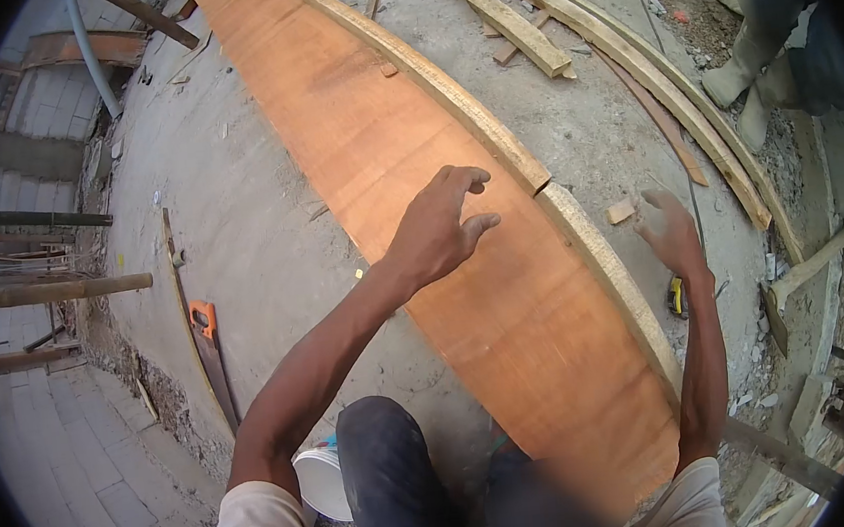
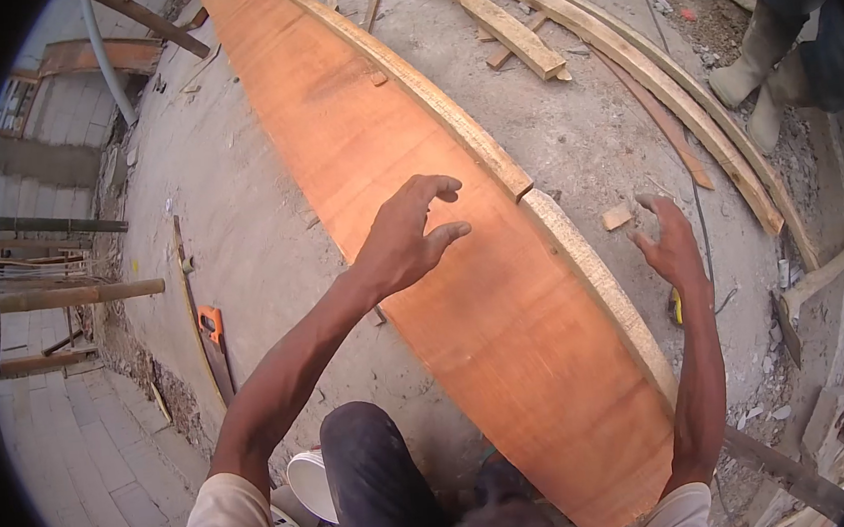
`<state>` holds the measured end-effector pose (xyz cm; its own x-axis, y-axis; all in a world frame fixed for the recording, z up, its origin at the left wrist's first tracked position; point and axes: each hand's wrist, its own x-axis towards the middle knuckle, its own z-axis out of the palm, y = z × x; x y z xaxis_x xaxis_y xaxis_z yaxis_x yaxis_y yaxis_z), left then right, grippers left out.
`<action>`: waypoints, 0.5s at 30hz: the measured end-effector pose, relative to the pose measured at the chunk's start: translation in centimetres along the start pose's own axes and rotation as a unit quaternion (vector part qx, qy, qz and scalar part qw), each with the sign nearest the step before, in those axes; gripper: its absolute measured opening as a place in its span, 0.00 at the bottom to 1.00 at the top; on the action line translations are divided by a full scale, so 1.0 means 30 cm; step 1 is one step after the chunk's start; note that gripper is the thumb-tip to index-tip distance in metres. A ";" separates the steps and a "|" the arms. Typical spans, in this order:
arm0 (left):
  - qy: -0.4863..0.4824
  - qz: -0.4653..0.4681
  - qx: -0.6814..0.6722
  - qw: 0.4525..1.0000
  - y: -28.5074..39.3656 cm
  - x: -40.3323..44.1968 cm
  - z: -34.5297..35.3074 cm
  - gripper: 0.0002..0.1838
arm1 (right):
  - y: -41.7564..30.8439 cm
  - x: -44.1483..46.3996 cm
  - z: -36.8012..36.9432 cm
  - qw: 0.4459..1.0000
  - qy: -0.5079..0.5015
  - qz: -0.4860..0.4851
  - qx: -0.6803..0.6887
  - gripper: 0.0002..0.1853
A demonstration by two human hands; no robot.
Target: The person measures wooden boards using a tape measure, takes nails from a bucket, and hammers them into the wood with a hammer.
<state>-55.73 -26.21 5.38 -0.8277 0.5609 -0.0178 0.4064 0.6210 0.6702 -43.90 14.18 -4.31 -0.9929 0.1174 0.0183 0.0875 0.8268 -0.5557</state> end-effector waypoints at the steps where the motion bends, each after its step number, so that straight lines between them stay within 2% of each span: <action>1: -0.017 -0.048 -0.052 0.997 -0.015 -0.086 -0.040 0.27 | 0.056 -0.074 -0.051 0.997 -0.055 0.041 -0.033 0.38; 3: -0.099 -0.259 -0.178 0.944 0.011 -0.240 -0.115 0.22 | 0.120 -0.229 -0.102 0.970 -0.142 0.122 -0.154 0.46; 5: -0.116 -0.266 -0.236 0.927 -0.028 -0.400 -0.091 0.21 | 0.207 -0.358 -0.099 0.944 -0.250 0.153 -0.148 0.51; 6: -0.136 -0.265 -0.288 0.910 -0.039 -0.462 -0.074 0.19 | 0.206 -0.405 -0.077 0.942 -0.258 0.145 -0.156 0.51; 7: -0.127 -0.272 -0.298 0.906 -0.033 -0.507 -0.058 0.19 | 0.203 -0.440 -0.054 0.956 -0.204 0.136 -0.162 0.51; 8: -0.164 -0.264 -0.345 0.886 -0.017 -0.544 -0.034 0.19 | 0.202 -0.464 -0.033 0.966 -0.151 0.123 -0.167 0.51; 9: -0.198 -0.251 -0.391 0.863 0.003 -0.569 -0.013 0.19 | 0.217 -0.468 -0.022 0.965 -0.160 0.109 -0.176 0.51; 10: -0.231 -0.235 -0.383 0.863 0.027 -0.576 -0.003 0.21 | 0.253 -0.465 -0.015 0.974 -0.134 0.100 -0.151 0.50; 11: -0.220 -0.240 -0.392 0.861 0.042 -0.586 0.011 0.21 | 0.303 -0.472 -0.001 0.982 -0.110 0.093 -0.124 0.49; 12: -0.243 -0.198 -0.383 0.869 0.052 -0.592 0.025 0.22 | 0.384 -0.485 0.012 0.992 -0.024 0.059 -0.108 0.48; 13: -0.265 -0.154 -0.373 0.876 0.057 -0.601 0.031 0.24 | 0.321 -0.456 -0.013 0.992 -0.031 0.045 -0.112 0.48; 14: -0.252 -0.158 -0.380 0.876 0.061 -0.612 0.031 0.24 | 0.260 -0.443 -0.062 0.979 0.026 0.181 0.084 0.49; 15: -0.240 -0.153 -0.382 0.879 0.067 -0.626 0.030 0.26 | 0.154 -0.434 -0.112 0.907 0.077 0.313 0.272 0.50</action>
<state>-39.03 -35.00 6.39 -0.5194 0.7121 -0.4723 -0.3370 0.3372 0.8790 -30.29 18.33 -4.33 -0.7363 0.5799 -0.3488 0.5349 0.1830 -0.8249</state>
